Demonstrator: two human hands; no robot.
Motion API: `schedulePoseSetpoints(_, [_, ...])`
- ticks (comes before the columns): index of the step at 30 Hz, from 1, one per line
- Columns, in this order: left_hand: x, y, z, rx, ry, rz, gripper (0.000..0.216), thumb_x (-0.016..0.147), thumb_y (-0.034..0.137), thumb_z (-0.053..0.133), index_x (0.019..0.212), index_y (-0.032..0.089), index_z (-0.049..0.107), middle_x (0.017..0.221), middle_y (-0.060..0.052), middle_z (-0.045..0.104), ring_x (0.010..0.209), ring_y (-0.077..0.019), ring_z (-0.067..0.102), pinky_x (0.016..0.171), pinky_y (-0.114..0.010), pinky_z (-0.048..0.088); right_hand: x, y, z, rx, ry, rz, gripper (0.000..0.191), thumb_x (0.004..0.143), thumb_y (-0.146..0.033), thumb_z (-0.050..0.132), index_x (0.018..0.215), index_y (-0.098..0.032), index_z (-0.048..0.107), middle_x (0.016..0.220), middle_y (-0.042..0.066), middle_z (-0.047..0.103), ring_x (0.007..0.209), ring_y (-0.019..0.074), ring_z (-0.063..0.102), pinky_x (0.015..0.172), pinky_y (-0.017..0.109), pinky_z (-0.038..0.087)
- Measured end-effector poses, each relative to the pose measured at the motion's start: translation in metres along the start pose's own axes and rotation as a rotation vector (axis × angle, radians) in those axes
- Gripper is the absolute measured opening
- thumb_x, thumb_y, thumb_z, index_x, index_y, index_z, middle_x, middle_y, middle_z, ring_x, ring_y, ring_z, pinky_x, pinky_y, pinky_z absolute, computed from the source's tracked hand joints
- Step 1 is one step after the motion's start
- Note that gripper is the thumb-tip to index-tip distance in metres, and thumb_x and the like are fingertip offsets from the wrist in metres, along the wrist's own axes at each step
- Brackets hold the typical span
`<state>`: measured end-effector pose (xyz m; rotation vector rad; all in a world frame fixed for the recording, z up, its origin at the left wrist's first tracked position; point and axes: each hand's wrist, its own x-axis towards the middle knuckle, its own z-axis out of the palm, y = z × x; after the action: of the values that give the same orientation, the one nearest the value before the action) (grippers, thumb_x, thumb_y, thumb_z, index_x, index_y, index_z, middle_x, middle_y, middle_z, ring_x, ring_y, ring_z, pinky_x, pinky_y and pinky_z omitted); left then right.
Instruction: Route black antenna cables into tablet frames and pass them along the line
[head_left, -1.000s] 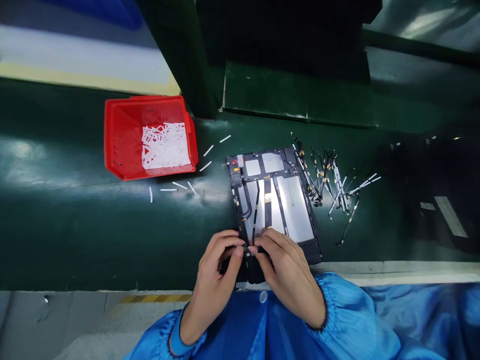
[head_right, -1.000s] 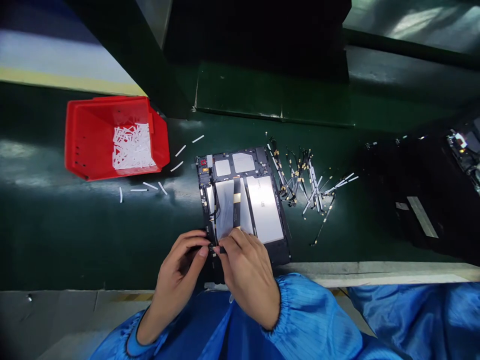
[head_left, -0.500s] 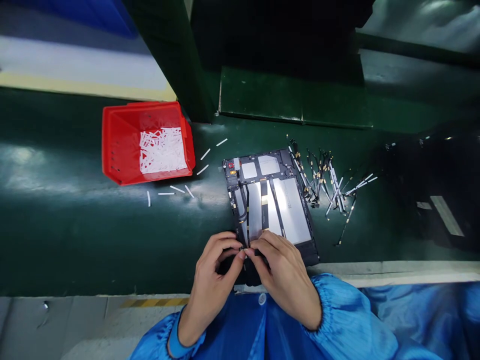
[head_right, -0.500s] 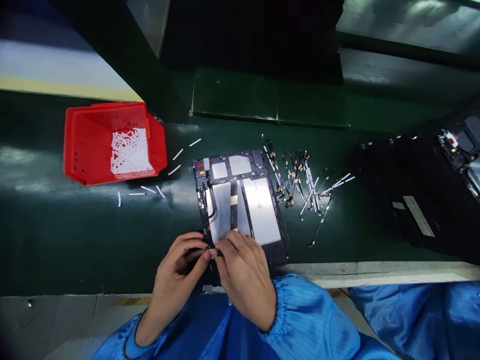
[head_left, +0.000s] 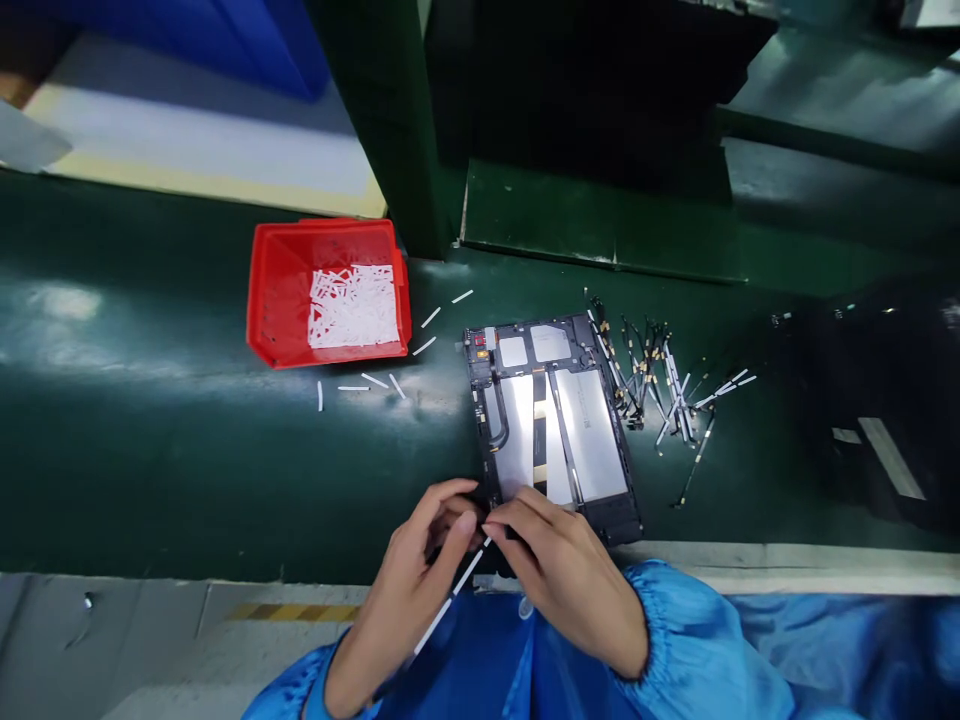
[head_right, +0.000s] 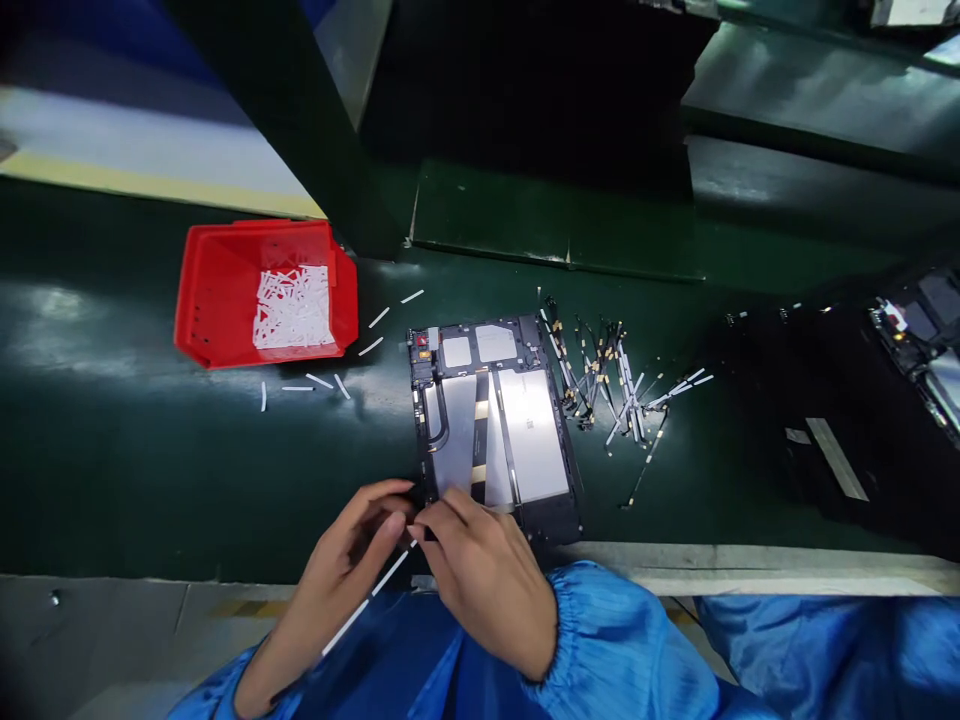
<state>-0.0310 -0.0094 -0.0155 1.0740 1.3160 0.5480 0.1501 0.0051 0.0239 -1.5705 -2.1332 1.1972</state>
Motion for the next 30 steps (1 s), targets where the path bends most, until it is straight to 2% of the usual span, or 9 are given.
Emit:
schedulePoseSetpoints(4, [-0.016, -0.006, -0.008, -0.037, -0.216, -0.139, 0.027, 0.096, 0.039, 0.051, 0.119, 0.027, 0.056, 0.086, 0.001, 0.07, 0.081, -0.0134, 0.067, 0.075, -0.021, 0.054, -0.003, 0.006, 0.013, -0.145, 0.181, 0.044, 0.012, 0.094, -0.03, 0.055, 0.1, -0.021, 0.06, 0.096, 0.005, 0.059, 0.077, 0.019, 0.063, 0.065, 0.031, 0.049])
schedulePoseSetpoints(7, [-0.02, -0.01, -0.005, -0.032, -0.181, -0.157, 0.026, 0.091, 0.04, 0.059, 0.112, 0.024, 0.061, 0.084, 0.0, 0.072, 0.08, -0.0144, 0.068, 0.075, -0.022, 0.054, -0.003, 0.01, 0.016, -0.054, 0.232, 0.015, 0.011, 0.094, -0.027, 0.056, 0.096, -0.02, 0.063, 0.093, 0.005, 0.058, 0.079, 0.0167, 0.062, 0.069, 0.029, 0.05])
schedulePoseSetpoints(14, [-0.002, 0.007, 0.001, -0.242, -0.15, -0.119, 0.022, 0.086, 0.04, 0.065, 0.088, 0.018, 0.064, 0.067, 0.0, 0.067, 0.062, -0.0129, 0.065, 0.06, -0.022, 0.054, -0.007, 0.009, 0.006, 0.509, 0.335, -0.117, 0.006, 0.085, -0.023, 0.069, 0.081, -0.02, 0.072, 0.086, 0.002, 0.068, 0.075, 0.011, 0.064, 0.067, 0.02, 0.052])
schedulePoseSetpoints(16, [0.003, 0.014, 0.004, -0.322, -0.157, -0.079, 0.019, 0.086, 0.037, 0.066, 0.087, 0.018, 0.063, 0.064, 0.001, 0.066, 0.058, -0.0117, 0.063, 0.057, -0.021, 0.053, -0.008, 0.011, 0.001, 0.526, 0.338, -0.056, 0.005, 0.085, -0.022, 0.07, 0.088, -0.02, 0.073, 0.077, 0.001, 0.07, 0.066, 0.0104, 0.063, 0.062, 0.02, 0.052])
schedulePoseSetpoints(18, [0.005, 0.02, 0.008, -0.363, -0.165, -0.036, 0.016, 0.088, 0.034, 0.065, 0.089, 0.018, 0.064, 0.067, 0.0, 0.068, 0.059, -0.0111, 0.064, 0.058, -0.021, 0.054, -0.007, 0.014, -0.002, 0.504, 0.325, -0.006, 0.015, 0.086, -0.022, 0.069, 0.099, -0.021, 0.073, 0.074, 0.0, 0.07, 0.061, 0.01, 0.061, 0.059, 0.02, 0.051])
schedulePoseSetpoints(21, [0.004, 0.022, 0.009, -0.33, -0.199, 0.033, 0.016, 0.092, 0.032, 0.059, 0.093, 0.019, 0.068, 0.078, -0.003, 0.072, 0.065, -0.0125, 0.067, 0.061, -0.022, 0.057, -0.005, 0.018, -0.002, 0.493, 0.314, -0.037, 0.016, 0.087, -0.021, 0.067, 0.101, -0.021, 0.074, 0.074, 0.001, 0.07, 0.063, 0.0109, 0.062, 0.059, 0.021, 0.052])
schedulePoseSetpoints(24, [0.003, 0.018, 0.003, -0.128, -0.119, 0.177, 0.017, 0.094, 0.024, 0.056, 0.103, 0.024, 0.07, 0.09, -0.003, 0.074, 0.077, -0.0137, 0.07, 0.07, -0.023, 0.059, -0.006, 0.015, -0.002, 0.508, 0.333, -0.107, 0.012, 0.088, -0.018, 0.065, 0.094, -0.021, 0.075, 0.077, 0.002, 0.071, 0.067, 0.0117, 0.064, 0.06, 0.021, 0.052])
schedulePoseSetpoints(27, [0.007, 0.013, -0.002, 0.15, 0.01, 0.503, 0.038, 0.088, 0.013, 0.062, 0.122, 0.029, 0.062, 0.11, -0.003, 0.073, 0.104, -0.0175, 0.068, 0.09, -0.028, 0.056, -0.008, 0.004, -0.012, 0.532, 0.353, -0.207, 0.014, 0.085, -0.012, 0.068, 0.094, -0.02, 0.074, 0.081, 0.003, 0.073, 0.07, 0.0113, 0.067, 0.062, 0.02, 0.054])
schedulePoseSetpoints(30, [0.014, 0.012, -0.002, 0.274, 0.043, 0.837, 0.047, 0.083, 0.003, 0.064, 0.124, 0.026, 0.06, 0.106, -0.004, 0.075, 0.104, -0.0193, 0.068, 0.093, -0.032, 0.056, 0.001, -0.016, -0.035, 0.525, 0.357, -0.269, 0.017, 0.082, -0.01, 0.071, 0.094, -0.021, 0.074, 0.081, 0.0, 0.074, 0.071, 0.0101, 0.068, 0.065, 0.018, 0.055])
